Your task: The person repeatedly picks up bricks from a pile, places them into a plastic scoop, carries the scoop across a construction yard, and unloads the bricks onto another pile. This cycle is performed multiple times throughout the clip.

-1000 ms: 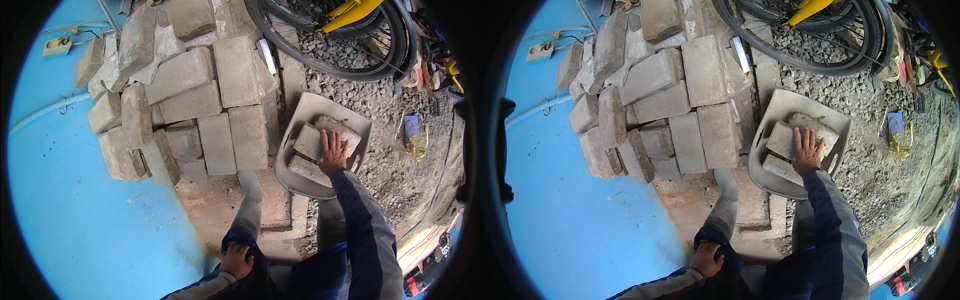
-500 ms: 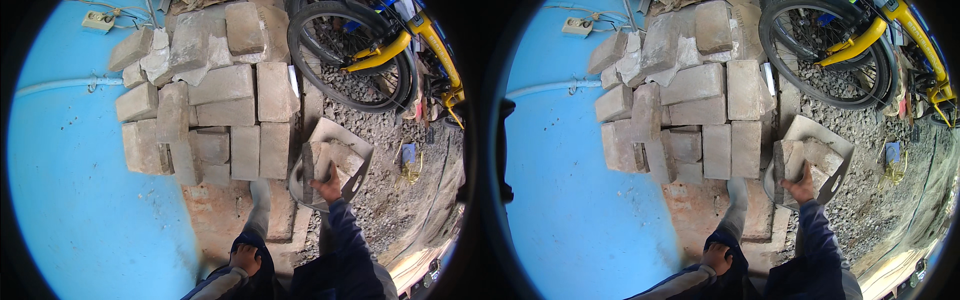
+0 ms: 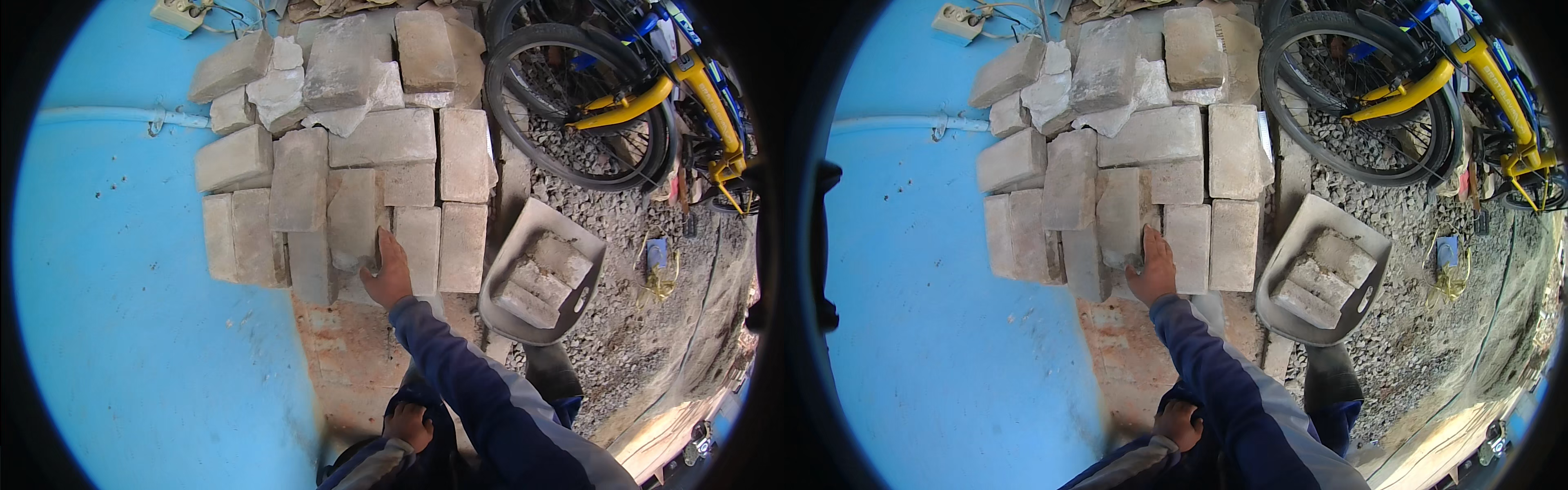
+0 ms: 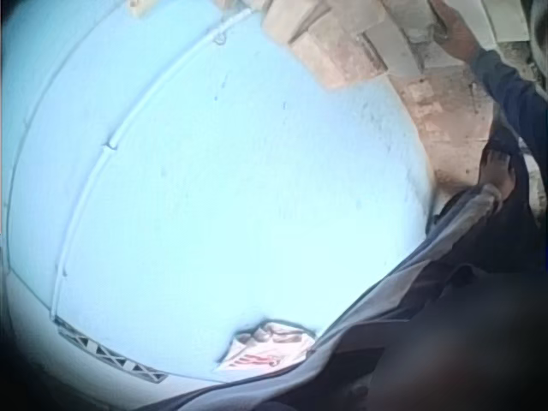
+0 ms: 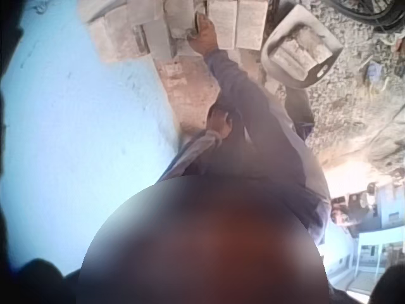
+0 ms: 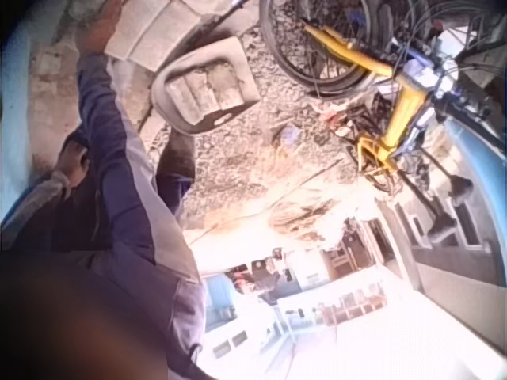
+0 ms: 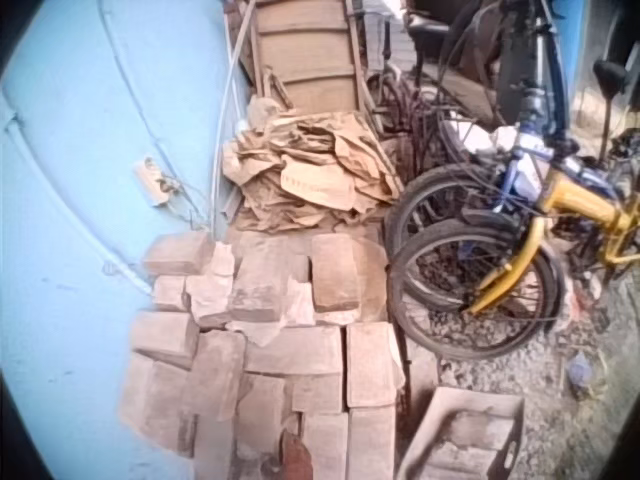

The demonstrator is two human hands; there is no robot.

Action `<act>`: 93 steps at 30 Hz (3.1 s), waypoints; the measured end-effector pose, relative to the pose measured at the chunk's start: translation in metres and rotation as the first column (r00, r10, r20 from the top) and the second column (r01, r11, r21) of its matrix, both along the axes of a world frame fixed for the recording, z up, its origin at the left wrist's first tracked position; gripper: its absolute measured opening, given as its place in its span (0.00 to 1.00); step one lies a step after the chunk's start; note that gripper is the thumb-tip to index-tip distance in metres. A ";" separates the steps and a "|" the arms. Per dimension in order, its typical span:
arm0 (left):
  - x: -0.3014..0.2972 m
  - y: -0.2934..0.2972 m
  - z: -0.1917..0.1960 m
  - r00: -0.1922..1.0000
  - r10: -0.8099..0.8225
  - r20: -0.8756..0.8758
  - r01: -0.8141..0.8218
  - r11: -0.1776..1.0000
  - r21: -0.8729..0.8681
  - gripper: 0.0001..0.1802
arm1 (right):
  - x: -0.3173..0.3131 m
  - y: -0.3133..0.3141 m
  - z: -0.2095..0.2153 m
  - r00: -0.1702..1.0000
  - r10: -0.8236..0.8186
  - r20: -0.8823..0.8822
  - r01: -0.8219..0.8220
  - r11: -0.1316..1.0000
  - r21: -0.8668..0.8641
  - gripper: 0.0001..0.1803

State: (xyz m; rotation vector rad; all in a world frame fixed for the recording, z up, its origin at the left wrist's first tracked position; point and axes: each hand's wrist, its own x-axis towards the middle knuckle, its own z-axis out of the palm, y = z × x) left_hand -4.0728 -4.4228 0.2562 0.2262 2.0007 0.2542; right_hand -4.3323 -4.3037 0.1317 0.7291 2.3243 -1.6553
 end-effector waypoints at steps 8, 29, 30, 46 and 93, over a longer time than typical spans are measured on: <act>-0.004 0.004 -0.003 0.998 -0.056 0.011 0.055 0.997 0.045 0.21 | 0.157 0.126 -0.044 0.980 -0.126 0.156 0.089 0.970 0.226 0.43; -0.012 0.034 0.003 0.988 -0.144 0.053 0.148 0.986 -0.076 0.22 | 0.250 0.273 -0.046 0.697 0.059 0.715 -0.324 0.915 0.241 0.42; -0.011 0.034 0.002 0.987 -0.136 0.081 0.143 0.985 -0.095 0.23 | 0.250 0.271 -0.036 0.747 0.031 0.664 -0.244 0.942 0.231 0.43; -0.007 0.012 -0.006 0.993 -0.048 0.108 0.056 0.996 -0.070 0.24 | 0.093 0.110 0.007 0.614 -0.686 0.391 0.718 0.279 -0.637 0.27; 0.009 0.082 -0.005 0.959 -0.178 0.222 0.231 0.942 -0.242 0.24 | 0.240 0.465 -0.155 0.773 0.001 0.635 -0.229 0.933 0.278 0.46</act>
